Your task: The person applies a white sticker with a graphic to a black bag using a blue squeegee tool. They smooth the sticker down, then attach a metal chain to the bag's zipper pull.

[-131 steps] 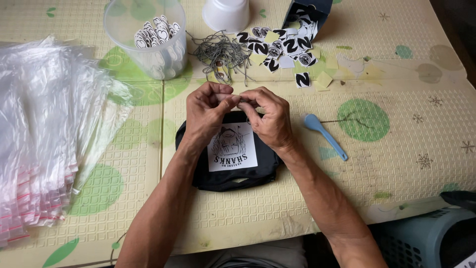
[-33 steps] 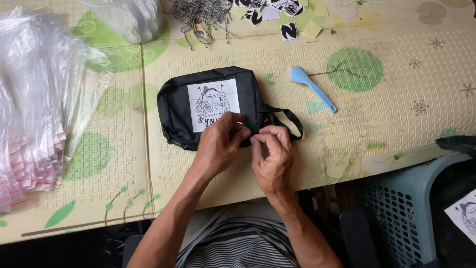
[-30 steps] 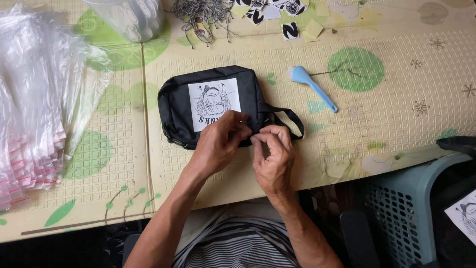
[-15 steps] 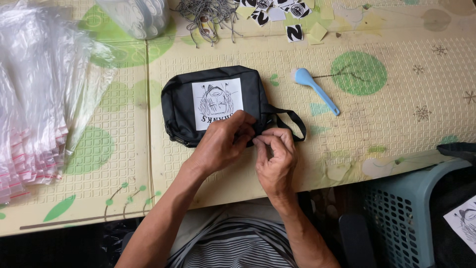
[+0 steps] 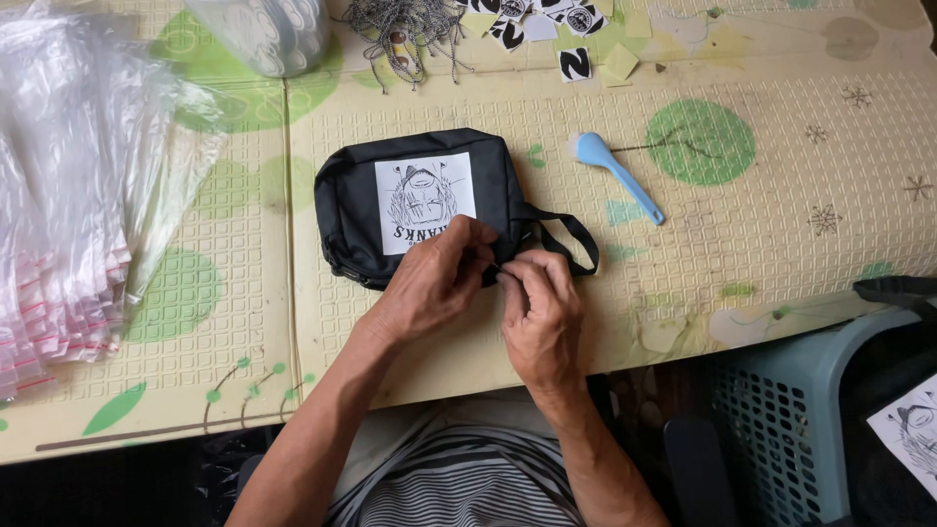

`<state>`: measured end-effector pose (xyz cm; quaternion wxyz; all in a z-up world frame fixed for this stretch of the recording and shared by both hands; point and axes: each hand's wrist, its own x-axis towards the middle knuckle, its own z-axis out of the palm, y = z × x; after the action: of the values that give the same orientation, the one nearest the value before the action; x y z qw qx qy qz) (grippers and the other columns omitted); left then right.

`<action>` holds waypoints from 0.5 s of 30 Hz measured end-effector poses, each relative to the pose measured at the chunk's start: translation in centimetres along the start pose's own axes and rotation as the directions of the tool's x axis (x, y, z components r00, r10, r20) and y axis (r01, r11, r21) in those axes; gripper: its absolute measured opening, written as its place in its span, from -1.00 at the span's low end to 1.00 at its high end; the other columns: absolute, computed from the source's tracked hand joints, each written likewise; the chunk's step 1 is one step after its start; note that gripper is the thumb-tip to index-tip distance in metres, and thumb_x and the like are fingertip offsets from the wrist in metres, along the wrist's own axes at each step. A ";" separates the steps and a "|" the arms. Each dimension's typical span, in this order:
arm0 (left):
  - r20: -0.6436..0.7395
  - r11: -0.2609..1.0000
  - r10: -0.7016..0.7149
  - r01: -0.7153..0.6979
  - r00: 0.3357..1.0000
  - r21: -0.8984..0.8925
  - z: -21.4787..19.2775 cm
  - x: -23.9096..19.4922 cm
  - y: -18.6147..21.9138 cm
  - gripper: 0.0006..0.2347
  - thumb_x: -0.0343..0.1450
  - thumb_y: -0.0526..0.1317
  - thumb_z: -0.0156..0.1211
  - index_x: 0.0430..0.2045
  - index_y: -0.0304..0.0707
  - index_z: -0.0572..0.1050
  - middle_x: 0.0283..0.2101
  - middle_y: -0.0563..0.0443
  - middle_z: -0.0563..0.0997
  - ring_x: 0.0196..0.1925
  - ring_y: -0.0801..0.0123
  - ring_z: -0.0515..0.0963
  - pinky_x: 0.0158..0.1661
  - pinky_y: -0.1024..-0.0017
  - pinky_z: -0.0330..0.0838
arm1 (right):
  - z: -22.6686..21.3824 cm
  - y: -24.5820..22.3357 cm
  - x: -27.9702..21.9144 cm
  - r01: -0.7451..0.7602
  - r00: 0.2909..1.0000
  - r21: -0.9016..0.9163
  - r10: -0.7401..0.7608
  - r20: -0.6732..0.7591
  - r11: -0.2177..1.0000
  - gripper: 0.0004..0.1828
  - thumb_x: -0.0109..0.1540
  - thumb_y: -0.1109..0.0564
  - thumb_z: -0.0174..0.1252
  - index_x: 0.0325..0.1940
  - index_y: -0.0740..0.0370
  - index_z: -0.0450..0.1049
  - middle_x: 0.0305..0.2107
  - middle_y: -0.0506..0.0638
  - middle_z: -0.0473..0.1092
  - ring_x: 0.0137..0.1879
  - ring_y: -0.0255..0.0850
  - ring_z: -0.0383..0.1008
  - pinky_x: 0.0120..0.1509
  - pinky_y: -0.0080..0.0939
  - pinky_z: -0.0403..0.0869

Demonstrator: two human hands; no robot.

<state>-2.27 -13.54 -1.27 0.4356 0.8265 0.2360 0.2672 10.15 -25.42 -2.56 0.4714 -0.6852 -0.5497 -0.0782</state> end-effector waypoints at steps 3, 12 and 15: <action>-0.010 0.998 -0.034 0.033 0.999 -0.050 -0.1 -0.2 -0.2 -0.77 0.35 -0.40 0.18 -0.13 -0.22 0.43 -0.32 -0.13 0.66 -0.20 -0.07 0.69 -0.24 0.08 0.58 | 0.0 0.2 -0.1 -0.006 1.000 -0.037 0.007 0.014 0.999 -0.95 0.31 0.23 0.22 -0.23 0.11 0.54 -0.29 -0.11 0.40 -0.17 -0.12 0.57 -0.02 -0.17 0.53; -0.023 0.993 -0.043 0.040 0.999 -0.113 -0.3 -0.4 0.1 -0.79 0.39 -0.38 0.17 -0.12 -0.25 0.45 -0.30 -0.16 0.65 -0.19 -0.07 0.69 -0.20 0.05 0.57 | -0.2 0.1 0.2 0.031 0.998 -0.035 -0.029 0.055 0.999 -0.94 0.31 0.18 0.22 -0.26 0.12 0.50 -0.31 -0.10 0.36 -0.18 -0.10 0.55 -0.03 -0.17 0.52; -0.033 0.992 -0.030 0.026 0.999 -0.121 -0.1 -0.5 0.0 -0.79 0.39 -0.38 0.18 -0.11 -0.24 0.45 -0.29 -0.15 0.66 -0.17 -0.07 0.69 -0.20 0.03 0.56 | -0.2 0.4 0.1 0.015 0.998 -0.012 -0.015 0.054 1.000 -0.93 0.32 0.19 0.21 -0.26 0.13 0.47 -0.31 -0.08 0.36 -0.19 -0.07 0.54 -0.05 -0.15 0.52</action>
<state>-2.69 -13.81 -1.33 0.4844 0.7906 0.2384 0.2890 10.62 -25.43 -2.59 0.4516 -0.6858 -0.5668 -0.0667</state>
